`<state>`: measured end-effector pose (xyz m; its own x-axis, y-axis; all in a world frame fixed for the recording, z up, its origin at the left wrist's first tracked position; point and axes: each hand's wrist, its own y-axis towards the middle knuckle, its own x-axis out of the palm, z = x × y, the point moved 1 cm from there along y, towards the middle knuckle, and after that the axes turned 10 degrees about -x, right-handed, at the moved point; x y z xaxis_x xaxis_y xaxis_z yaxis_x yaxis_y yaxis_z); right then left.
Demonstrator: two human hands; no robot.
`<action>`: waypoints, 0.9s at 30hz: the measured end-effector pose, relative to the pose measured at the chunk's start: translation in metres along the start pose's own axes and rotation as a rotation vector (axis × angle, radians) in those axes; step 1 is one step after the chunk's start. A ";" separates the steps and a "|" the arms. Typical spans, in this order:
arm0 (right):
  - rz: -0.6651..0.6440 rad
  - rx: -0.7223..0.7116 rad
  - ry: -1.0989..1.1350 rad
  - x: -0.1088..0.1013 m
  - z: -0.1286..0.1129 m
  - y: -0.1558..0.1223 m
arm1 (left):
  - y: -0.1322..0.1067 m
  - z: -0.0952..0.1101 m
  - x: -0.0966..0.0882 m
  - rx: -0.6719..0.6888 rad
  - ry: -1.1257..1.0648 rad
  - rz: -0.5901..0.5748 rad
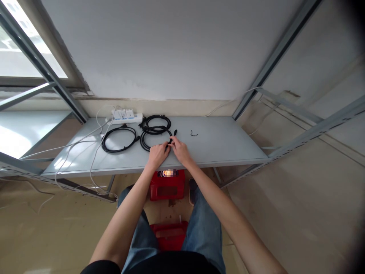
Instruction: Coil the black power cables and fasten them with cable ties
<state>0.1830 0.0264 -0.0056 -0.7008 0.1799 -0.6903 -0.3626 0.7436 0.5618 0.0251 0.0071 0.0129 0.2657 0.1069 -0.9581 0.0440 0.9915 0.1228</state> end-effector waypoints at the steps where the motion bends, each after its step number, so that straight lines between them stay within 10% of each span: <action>1: 0.009 0.012 0.013 0.000 0.001 0.000 | 0.000 0.000 0.000 0.001 0.005 0.005; 27: -0.013 0.036 0.173 -0.001 0.005 0.003 | 0.002 -0.004 0.002 0.043 -0.060 0.007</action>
<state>0.1862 0.0321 -0.0053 -0.7923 0.0588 -0.6072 -0.3524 0.7684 0.5343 0.0220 0.0098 0.0101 0.3235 0.1076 -0.9401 0.0833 0.9864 0.1416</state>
